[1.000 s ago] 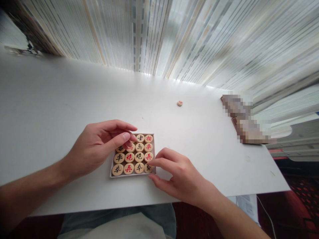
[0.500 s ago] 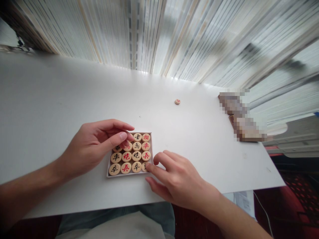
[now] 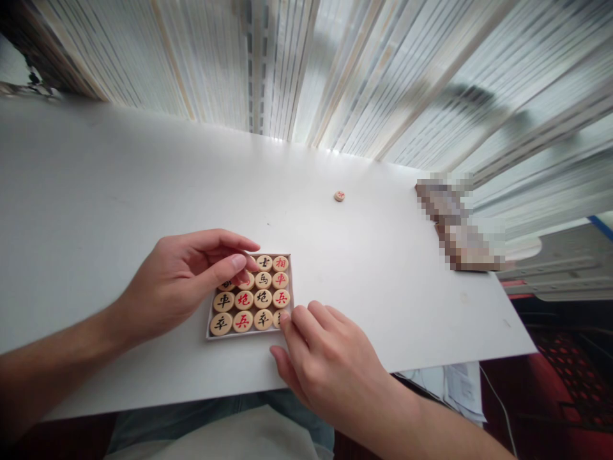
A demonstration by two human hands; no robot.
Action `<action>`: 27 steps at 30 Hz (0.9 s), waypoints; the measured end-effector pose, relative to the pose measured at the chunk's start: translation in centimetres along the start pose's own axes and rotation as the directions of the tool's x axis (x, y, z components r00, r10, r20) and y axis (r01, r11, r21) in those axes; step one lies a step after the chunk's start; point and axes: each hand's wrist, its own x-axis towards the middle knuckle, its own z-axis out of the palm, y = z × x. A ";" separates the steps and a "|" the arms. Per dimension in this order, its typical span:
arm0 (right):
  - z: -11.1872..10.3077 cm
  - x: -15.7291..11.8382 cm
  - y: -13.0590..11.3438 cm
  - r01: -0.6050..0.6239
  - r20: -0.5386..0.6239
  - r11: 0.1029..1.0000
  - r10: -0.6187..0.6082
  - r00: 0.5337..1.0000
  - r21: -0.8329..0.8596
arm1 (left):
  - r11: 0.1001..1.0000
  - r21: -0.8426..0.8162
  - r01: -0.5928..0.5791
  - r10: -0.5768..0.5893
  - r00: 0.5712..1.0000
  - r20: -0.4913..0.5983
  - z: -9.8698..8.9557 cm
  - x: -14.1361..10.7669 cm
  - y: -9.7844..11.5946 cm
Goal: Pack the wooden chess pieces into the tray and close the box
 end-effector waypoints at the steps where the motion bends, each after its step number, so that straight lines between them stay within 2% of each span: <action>1: 0.0 0.0 -0.3 -0.014 0.001 1.000 0.014 1.000 -0.015 | 1.000 0.001 -0.004 0.004 1.000 0.001 0.0 0.0 0.0; 6: 0.1 0.4 -1.6 -0.069 -0.013 0.995 0.068 0.998 -0.068 | 1.000 0.004 -0.013 0.013 1.000 0.006 0.0 0.0 0.0; 10: -0.2 0.7 -1.6 -0.094 -0.032 0.994 0.092 0.995 -0.052 | 0.999 0.019 -0.033 0.033 0.999 0.003 0.0 -0.1 0.0; 14: -1.0 0.5 -0.4 -0.005 -0.038 0.998 0.008 0.999 0.068 | 0.998 0.042 -0.048 0.048 0.999 0.002 0.1 -0.1 0.2; 18: -1.6 0.0 1.3 0.022 -0.002 0.976 -0.022 1.000 0.218 | 0.999 0.039 -0.033 0.033 0.999 0.006 0.2 0.0 0.3; 27: -1.5 0.3 4.5 0.163 0.076 0.905 -0.209 0.975 0.393 | 0.999 0.039 0.014 -0.014 1.000 0.011 0.2 0.1 0.1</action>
